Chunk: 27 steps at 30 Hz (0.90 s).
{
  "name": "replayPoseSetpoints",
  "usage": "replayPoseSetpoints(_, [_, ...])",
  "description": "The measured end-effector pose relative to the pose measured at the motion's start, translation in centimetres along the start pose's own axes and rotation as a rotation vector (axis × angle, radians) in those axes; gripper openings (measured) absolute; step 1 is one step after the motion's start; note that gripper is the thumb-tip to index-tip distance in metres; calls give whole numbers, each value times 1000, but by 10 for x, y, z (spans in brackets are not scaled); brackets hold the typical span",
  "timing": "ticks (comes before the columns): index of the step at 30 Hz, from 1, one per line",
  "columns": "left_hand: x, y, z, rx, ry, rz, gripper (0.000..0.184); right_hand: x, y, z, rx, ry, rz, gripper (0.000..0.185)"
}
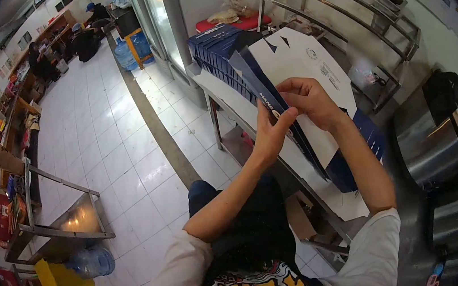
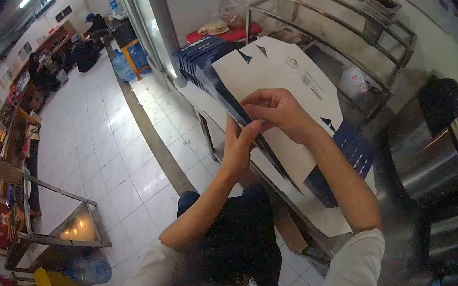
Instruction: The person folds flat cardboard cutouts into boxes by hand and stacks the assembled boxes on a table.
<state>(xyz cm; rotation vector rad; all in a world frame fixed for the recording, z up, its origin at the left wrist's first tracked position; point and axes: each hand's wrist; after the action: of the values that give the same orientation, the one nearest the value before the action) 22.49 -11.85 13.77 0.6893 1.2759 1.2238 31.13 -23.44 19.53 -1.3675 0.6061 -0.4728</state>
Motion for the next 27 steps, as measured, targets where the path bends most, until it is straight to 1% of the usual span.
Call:
replayPoseSetpoints(3, [4, -5, 0, 7, -60, 56, 65, -3, -2, -2, -19, 36, 23, 35])
replayPoseSetpoints(5, [2, -7, 2, -67, -131, 3, 69, -6, -10, -4, -32, 35, 56, 33])
replayPoseSetpoints(7, [1, -6, -2, -49, -165, -32, 70, -6, -14, -7, -42, 32, 90, 30])
replayPoseSetpoints(9, [1, -4, -5, -33, -195, -67, 72, -6, -14, -8, -31, 34, 9, 31])
replayPoseSetpoints(10, [1, -4, -7, -30, -168, 3, 78, -8, -15, -8, -31, 34, 12, 31])
replayPoseSetpoints(12, [3, -6, -10, -23, -136, 76, 86, -12, -17, -9, 0, 11, -183, 32])
replayPoseSetpoints(13, [4, -8, -12, -18, -129, 83, 84, -14, -17, -10, -3, 8, -179, 32])
replayPoseSetpoints(15, [5, -9, -14, -7, -120, 96, 81, -15, -18, -10, 96, -20, -298, 32])
replayPoseSetpoints(17, [5, -6, -18, -33, -115, 134, 67, -14, -19, -12, 119, -3, -303, 33])
replayPoseSetpoints(18, [2, 1, -23, -25, -122, 139, 67, -13, -19, -14, 143, 15, -315, 35])
replayPoseSetpoints(20, [-5, 15, -32, 93, -109, 78, 55, -11, -21, -17, 154, 17, -320, 38])
replayPoseSetpoints(21, [-7, 16, -34, 99, -119, 82, 55, -11, -22, -19, 165, 8, -334, 41])
replayPoseSetpoints(23, [-9, 15, -37, -79, -132, 148, 53, -13, -27, -24, 183, 20, -347, 43])
replayPoseSetpoints(27, [-8, 22, -45, -4, -177, 155, 54, -15, -30, -30, 181, 21, -350, 49])
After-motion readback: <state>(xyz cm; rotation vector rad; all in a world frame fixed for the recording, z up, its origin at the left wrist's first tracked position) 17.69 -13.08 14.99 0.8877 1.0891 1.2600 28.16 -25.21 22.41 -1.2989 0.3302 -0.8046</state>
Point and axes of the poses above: each hand's wrist, its own z-axis towards the middle knuckle, its own x-axis out of the back of the hand, y = z × x, and after that the axes turned 11 degrees about z, right-handed
